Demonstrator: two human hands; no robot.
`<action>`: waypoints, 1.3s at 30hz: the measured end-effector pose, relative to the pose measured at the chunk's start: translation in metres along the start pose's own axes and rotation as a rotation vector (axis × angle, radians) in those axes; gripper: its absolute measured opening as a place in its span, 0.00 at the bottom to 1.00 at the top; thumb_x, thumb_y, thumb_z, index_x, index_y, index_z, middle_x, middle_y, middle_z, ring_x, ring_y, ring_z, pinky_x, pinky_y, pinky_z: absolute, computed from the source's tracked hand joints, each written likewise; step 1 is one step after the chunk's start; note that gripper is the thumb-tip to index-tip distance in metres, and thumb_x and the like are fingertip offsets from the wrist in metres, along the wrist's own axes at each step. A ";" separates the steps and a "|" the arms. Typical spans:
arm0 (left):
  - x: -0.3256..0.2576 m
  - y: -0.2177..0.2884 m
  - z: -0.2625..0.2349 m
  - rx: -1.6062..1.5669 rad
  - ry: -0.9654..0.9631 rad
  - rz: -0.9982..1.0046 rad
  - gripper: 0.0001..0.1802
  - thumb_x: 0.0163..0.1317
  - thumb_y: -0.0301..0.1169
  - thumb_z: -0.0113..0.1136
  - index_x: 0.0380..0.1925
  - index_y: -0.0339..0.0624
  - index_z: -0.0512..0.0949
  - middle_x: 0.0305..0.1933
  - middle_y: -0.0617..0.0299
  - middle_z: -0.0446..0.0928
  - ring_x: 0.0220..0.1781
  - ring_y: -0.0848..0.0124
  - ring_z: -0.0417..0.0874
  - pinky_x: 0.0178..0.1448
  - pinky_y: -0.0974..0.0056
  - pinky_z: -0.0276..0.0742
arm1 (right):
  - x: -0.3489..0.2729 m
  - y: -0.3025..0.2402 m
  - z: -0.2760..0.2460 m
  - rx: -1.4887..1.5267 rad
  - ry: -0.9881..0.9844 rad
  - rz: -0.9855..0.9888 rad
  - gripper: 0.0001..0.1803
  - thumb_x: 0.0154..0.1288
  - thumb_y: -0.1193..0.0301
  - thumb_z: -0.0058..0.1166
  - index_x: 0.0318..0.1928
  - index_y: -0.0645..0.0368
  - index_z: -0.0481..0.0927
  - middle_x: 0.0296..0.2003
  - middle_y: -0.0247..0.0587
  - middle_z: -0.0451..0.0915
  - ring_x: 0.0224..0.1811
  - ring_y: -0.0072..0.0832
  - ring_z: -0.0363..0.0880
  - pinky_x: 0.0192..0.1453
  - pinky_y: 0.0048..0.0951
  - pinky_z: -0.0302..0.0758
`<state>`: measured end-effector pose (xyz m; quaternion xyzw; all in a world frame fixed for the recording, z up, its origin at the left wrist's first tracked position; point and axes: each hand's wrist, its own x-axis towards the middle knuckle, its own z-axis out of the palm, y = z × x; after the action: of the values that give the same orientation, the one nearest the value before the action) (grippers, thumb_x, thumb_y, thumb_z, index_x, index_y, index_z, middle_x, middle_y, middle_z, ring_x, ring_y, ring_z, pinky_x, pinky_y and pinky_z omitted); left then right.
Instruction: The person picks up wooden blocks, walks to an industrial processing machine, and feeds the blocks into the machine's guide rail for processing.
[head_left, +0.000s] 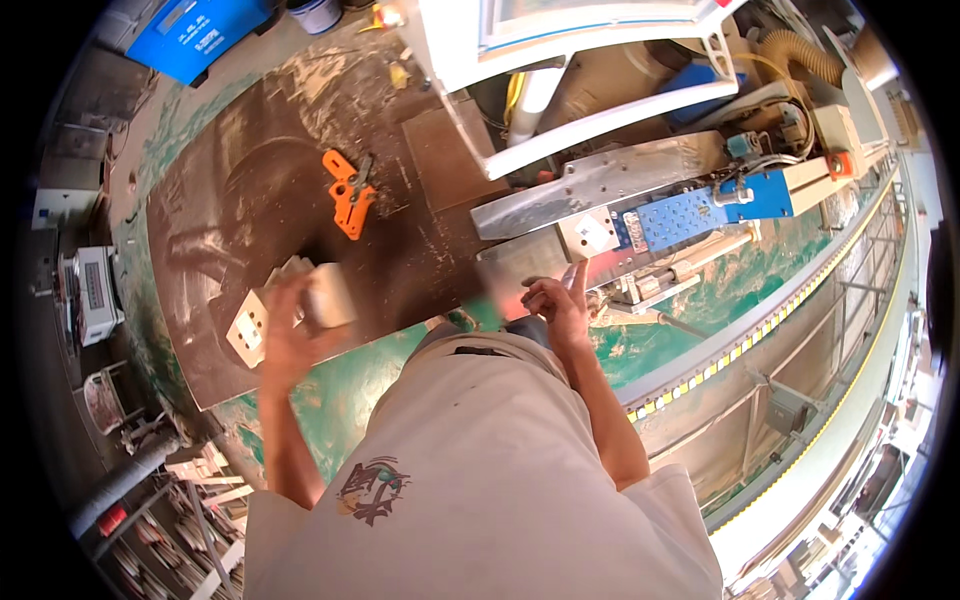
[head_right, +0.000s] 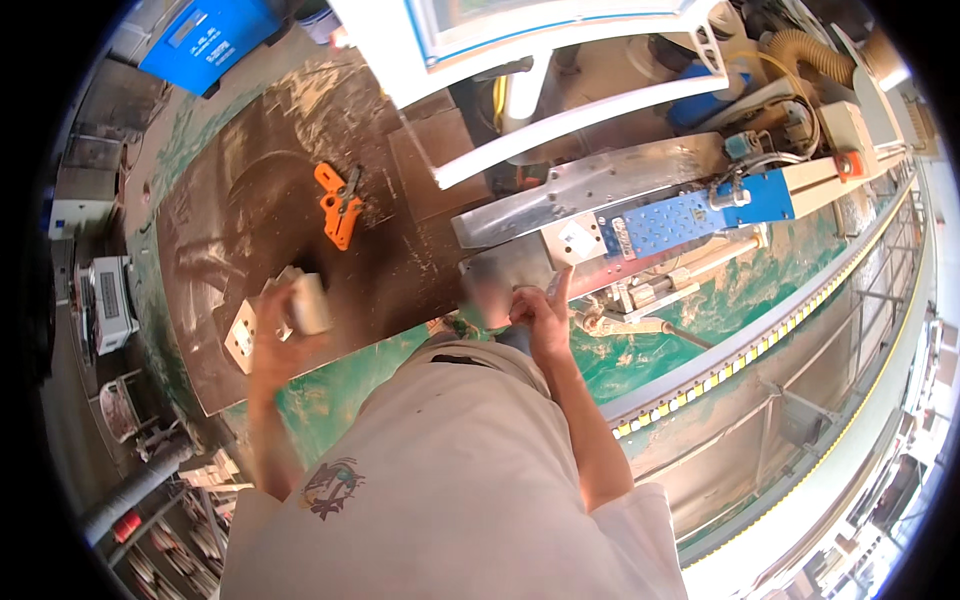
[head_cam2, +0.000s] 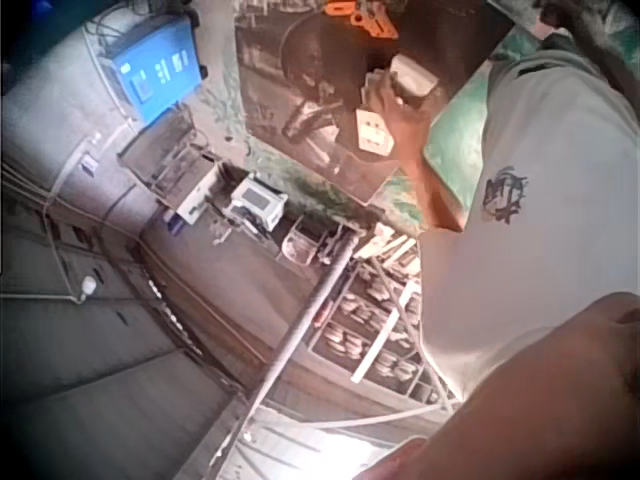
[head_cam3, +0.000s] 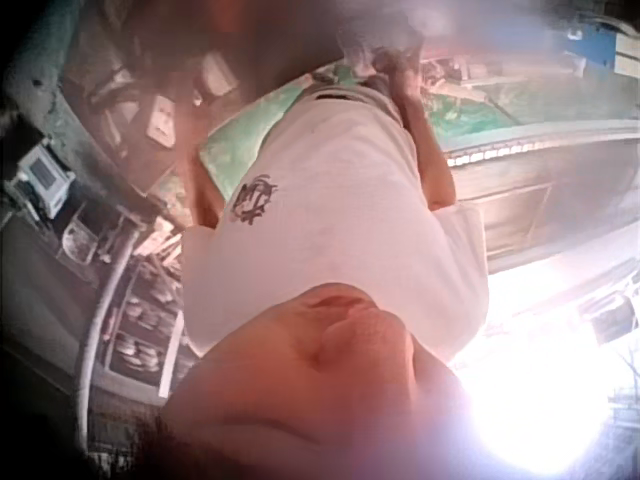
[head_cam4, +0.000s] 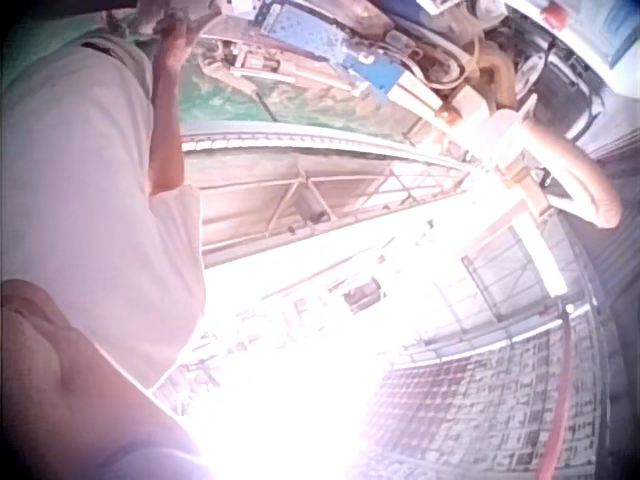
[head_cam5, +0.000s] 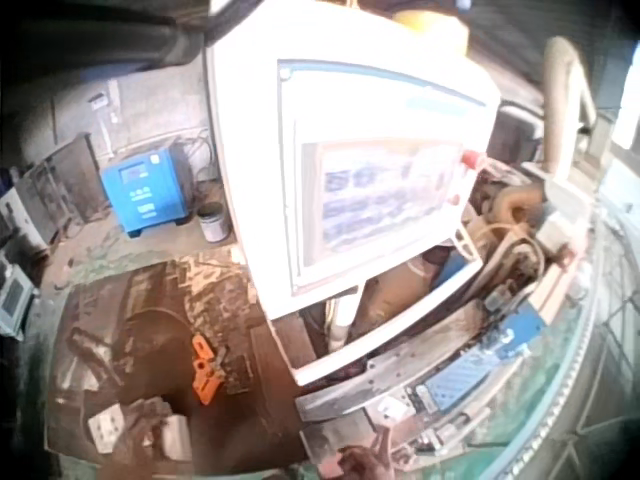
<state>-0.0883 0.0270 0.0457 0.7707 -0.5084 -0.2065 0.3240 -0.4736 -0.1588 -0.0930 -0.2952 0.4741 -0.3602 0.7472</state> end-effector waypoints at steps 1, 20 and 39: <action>0.010 0.017 0.027 0.005 -0.098 -0.053 0.47 0.44 0.36 0.87 0.67 0.43 0.77 0.64 0.52 0.77 0.71 0.50 0.74 0.72 0.50 0.75 | 0.003 0.001 -0.001 0.009 0.008 -0.025 0.58 0.76 0.75 0.49 0.83 0.50 0.15 0.41 0.54 0.85 0.30 0.30 0.83 0.38 0.30 0.83; 0.020 0.011 0.165 0.393 -0.150 -0.090 0.51 0.49 0.30 0.81 0.76 0.47 0.68 0.70 0.49 0.72 0.70 0.45 0.72 0.75 0.46 0.70 | 0.084 -0.115 -0.162 0.029 0.013 -0.087 0.14 0.77 0.77 0.49 0.59 0.57 0.67 0.33 0.45 0.84 0.27 0.30 0.83 0.32 0.30 0.81; 0.093 0.142 0.322 0.328 -0.098 0.582 0.38 0.54 0.47 0.74 0.65 0.47 0.78 0.73 0.51 0.71 0.75 0.51 0.70 0.78 0.41 0.59 | 0.061 -0.140 -0.177 0.086 0.331 -0.175 0.33 0.74 0.77 0.49 0.78 0.69 0.64 0.30 0.42 0.83 0.21 0.21 0.75 0.25 0.23 0.70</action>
<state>-0.3527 -0.1900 -0.0797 0.6240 -0.7487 -0.0577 0.2162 -0.6552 -0.3058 -0.0805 -0.2399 0.5473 -0.4875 0.6366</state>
